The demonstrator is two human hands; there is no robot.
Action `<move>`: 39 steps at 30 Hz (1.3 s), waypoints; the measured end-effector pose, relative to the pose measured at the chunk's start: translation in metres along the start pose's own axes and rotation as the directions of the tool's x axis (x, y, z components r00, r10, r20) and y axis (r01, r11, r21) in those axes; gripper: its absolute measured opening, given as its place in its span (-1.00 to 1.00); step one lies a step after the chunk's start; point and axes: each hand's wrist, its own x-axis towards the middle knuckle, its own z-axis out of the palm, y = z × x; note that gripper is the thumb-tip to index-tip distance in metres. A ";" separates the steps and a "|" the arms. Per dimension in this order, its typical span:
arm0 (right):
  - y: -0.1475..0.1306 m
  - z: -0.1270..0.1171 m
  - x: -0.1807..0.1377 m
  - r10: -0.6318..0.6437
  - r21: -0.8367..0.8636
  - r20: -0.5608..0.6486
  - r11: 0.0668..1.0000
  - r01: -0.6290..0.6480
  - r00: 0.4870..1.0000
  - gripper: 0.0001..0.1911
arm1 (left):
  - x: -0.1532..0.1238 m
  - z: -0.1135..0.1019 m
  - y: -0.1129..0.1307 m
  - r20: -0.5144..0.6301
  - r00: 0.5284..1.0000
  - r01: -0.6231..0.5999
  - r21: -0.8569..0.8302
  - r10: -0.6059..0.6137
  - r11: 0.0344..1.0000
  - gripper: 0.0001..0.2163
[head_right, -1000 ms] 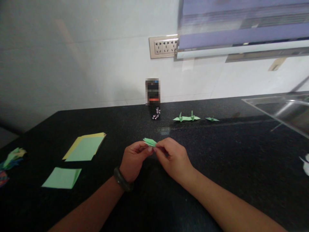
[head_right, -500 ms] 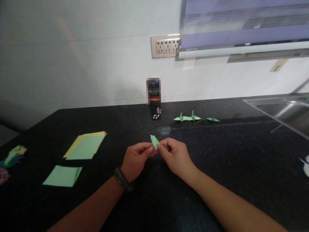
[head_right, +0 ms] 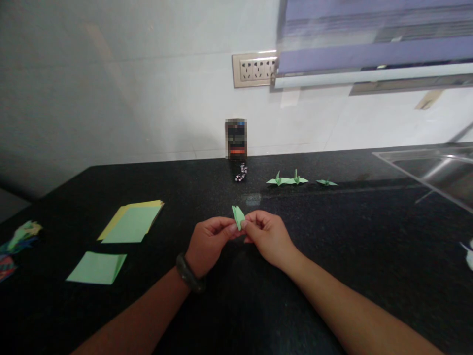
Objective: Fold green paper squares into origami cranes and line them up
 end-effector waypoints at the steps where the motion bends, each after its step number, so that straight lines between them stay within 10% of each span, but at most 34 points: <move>1: -0.001 0.000 0.000 0.003 0.004 -0.002 1.000 -0.003 1.000 -0.85 | 0.000 0.000 0.000 0.000 1.000 0.000 -0.008 0.000 1.000 -0.85; 28: 0.008 -0.001 -0.002 -0.136 -0.235 -0.022 0.964 0.127 0.990 -0.81 | 0.001 0.001 0.003 -0.033 0.996 0.084 -0.041 -0.085 0.996 -0.87; 34: 0.004 -0.001 -0.008 -0.451 -0.511 0.082 0.747 0.426 0.889 -0.86 | -0.002 0.001 0.008 -0.143 0.987 -0.028 0.274 0.069 0.961 -0.91; 39: 0.006 -0.002 -0.007 -0.472 -0.543 0.102 0.711 0.447 0.876 -0.87 | -0.005 -0.003 0.011 -0.005 0.937 -0.286 0.566 0.350 0.773 -0.88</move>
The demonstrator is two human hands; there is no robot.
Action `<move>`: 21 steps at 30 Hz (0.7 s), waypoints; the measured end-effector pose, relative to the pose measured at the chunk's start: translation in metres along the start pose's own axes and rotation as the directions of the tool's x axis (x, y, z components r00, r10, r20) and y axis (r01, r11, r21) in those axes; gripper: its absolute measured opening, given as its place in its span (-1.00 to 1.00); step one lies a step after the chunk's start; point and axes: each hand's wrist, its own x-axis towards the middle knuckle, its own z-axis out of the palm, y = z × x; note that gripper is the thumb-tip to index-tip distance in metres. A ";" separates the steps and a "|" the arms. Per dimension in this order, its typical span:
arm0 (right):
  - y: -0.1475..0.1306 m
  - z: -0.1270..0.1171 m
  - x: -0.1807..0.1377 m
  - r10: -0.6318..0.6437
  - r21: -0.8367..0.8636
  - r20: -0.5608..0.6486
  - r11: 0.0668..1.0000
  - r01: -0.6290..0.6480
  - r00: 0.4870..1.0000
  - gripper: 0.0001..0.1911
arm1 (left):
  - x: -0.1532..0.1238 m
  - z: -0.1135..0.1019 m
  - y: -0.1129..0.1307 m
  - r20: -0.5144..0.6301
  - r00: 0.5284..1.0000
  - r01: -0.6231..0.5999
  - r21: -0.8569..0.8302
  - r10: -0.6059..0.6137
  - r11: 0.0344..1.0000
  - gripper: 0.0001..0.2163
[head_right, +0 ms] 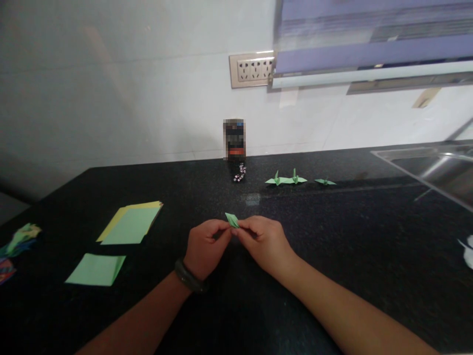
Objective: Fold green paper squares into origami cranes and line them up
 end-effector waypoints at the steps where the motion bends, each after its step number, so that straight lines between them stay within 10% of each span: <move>1: 0.001 0.000 0.000 0.005 0.006 0.009 1.000 -0.005 1.000 -0.86 | 0.000 -0.001 -0.001 0.013 0.999 -0.047 0.033 0.047 0.998 -0.87; 8: 0.001 -0.005 0.002 -0.044 -0.047 0.042 0.998 0.046 0.998 -0.80 | 0.004 -0.004 -0.006 0.054 0.990 -0.125 -0.068 0.128 0.990 -0.87; 16: 0.000 -0.004 0.004 0.110 0.153 0.064 0.981 -0.119 0.992 -0.80 | 0.005 0.000 -0.009 0.102 0.992 0.101 -0.368 -0.067 0.924 -0.93; 21: 0.004 -0.002 0.005 0.157 0.275 0.085 0.946 -0.174 0.984 -0.81 | 0.004 -0.004 -0.006 0.023 0.997 -0.072 -0.222 0.079 0.972 -0.89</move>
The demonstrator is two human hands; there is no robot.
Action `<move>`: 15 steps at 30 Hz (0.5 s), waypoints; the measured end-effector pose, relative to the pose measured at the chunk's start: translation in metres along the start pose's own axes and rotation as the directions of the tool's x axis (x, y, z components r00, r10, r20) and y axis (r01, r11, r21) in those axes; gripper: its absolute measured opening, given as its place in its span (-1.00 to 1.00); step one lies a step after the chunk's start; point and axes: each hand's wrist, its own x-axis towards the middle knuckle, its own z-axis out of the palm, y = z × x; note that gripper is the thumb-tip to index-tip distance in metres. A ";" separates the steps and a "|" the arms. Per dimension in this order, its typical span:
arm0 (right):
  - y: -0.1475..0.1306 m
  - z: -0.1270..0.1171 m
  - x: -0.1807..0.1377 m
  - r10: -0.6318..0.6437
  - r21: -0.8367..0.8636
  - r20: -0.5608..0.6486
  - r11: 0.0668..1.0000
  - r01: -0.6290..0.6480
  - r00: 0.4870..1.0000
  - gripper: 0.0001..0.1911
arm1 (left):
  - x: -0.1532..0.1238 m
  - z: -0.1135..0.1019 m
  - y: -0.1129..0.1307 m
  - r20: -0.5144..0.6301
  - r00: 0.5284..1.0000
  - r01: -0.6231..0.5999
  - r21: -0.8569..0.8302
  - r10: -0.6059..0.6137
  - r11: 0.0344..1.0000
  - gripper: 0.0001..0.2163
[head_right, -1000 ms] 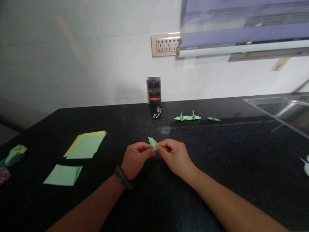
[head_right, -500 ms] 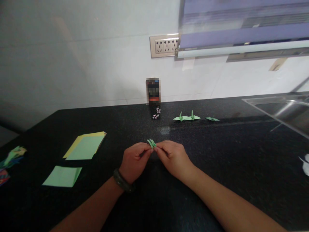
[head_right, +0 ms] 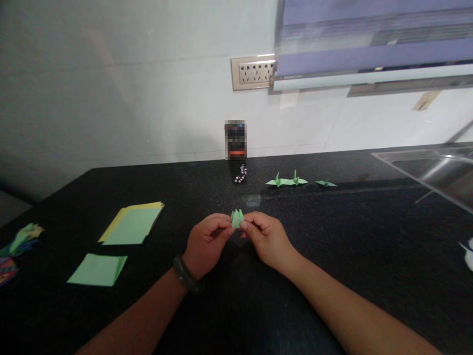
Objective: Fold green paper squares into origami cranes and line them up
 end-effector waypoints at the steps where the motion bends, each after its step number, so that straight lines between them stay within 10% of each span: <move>1: 0.000 0.000 0.000 0.006 0.020 0.003 1.000 -0.006 1.000 -0.80 | 0.000 -0.001 0.001 -0.002 1.000 -0.023 0.034 0.023 0.999 -0.88; 15: 0.003 0.004 0.000 0.045 0.030 -0.051 0.999 -0.043 0.998 -0.82 | -0.003 0.013 0.000 -0.084 0.943 0.271 -0.368 -0.321 0.890 -0.90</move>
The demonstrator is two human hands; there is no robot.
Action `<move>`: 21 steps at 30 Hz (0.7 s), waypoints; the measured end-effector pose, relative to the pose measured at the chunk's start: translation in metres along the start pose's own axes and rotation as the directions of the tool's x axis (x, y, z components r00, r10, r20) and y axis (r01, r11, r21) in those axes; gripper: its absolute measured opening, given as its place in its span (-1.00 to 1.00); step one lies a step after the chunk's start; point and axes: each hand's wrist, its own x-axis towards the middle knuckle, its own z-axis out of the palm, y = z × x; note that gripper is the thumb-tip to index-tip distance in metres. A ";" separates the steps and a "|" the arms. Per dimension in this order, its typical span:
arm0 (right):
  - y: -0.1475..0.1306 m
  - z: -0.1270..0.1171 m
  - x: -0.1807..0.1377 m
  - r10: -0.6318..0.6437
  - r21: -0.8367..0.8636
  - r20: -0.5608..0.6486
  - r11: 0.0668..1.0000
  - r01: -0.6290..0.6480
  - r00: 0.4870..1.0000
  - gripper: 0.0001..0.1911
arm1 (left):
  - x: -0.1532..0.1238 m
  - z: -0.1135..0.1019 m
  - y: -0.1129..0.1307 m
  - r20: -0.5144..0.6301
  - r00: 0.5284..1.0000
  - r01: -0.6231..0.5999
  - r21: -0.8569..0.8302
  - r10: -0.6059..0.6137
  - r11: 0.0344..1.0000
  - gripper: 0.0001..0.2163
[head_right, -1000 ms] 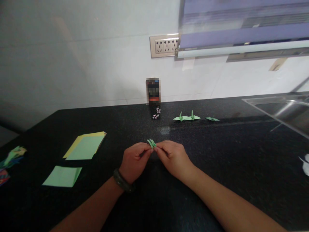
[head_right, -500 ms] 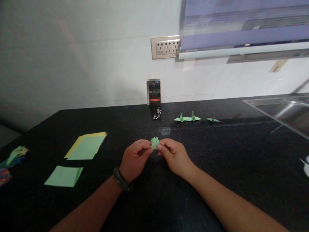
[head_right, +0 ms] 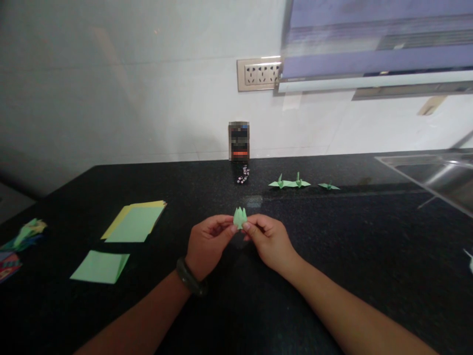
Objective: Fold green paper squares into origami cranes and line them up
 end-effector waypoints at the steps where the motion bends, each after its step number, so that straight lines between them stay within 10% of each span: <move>1: 0.000 0.001 0.000 0.006 -0.002 0.000 1.000 -0.006 1.000 -0.81 | 0.000 0.000 0.000 -0.010 1.000 -0.009 0.007 0.009 1.000 -0.90; 10: 0.004 0.002 -0.004 0.002 -0.024 0.030 1.000 -0.001 1.000 -0.78 | 0.000 0.001 0.003 -0.028 0.999 0.032 0.023 -0.031 0.999 -0.88; 21: -0.004 0.001 0.000 0.062 0.240 0.152 0.966 -0.098 0.986 -0.80 | 0.005 -0.005 0.000 0.171 0.964 0.253 -0.347 -0.204 0.903 -0.90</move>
